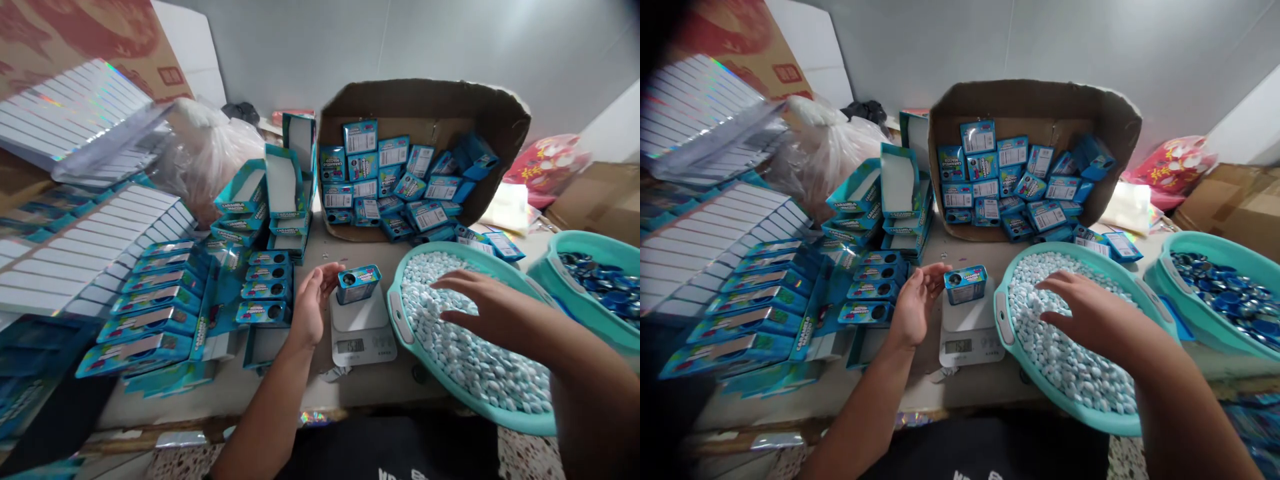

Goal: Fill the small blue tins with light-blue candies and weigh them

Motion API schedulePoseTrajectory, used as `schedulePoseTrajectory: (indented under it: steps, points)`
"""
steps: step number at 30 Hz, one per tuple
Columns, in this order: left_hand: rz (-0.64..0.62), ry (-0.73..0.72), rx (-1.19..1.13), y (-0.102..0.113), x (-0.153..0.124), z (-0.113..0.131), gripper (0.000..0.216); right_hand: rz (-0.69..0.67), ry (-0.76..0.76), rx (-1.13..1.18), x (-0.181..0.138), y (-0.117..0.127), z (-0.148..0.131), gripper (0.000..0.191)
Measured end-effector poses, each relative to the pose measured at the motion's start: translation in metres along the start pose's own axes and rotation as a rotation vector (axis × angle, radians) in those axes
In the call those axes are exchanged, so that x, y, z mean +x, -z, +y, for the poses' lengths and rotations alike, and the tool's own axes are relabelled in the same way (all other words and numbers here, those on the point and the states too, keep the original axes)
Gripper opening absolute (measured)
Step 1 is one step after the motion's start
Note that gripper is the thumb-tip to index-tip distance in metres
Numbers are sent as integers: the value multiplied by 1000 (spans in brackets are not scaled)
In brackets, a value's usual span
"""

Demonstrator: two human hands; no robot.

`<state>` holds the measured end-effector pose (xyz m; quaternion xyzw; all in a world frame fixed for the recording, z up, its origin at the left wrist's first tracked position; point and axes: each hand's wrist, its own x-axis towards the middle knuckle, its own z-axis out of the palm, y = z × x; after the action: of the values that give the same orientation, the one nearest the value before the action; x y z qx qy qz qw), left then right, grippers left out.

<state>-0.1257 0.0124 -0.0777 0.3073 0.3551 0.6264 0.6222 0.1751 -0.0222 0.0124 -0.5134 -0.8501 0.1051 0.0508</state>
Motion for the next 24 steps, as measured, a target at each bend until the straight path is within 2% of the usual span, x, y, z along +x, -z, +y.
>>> schedulePoseTrajectory:
  steps: [3, 6, 10, 13, 16, 19, 24]
  points:
    - [8, -29, 23, -2, -1, 0, 46, -2, -25, 131, -15, -26, 17, 40]
    - [22, -54, 65, -1, -2, -2, 43, 58, -61, 196, -14, -37, 16, 34]
    - [75, -118, 117, 2, -2, -8, 36, 36, -76, 266, -8, -32, 10, 26]
    - [125, -280, 217, 4, -3, -10, 36, -4, -69, 312, -7, -27, 8, 22]
    - [172, -397, 347, 3, -4, -9, 47, 0, -78, 313, -8, -26, 7, 22]
    - [222, -378, 368, 3, -3, -8, 58, -7, -75, 321, -8, -27, 8, 21]
    - [226, -262, 375, 4, 0, -10, 54, -7, -89, 336, -8, -28, 9, 23]
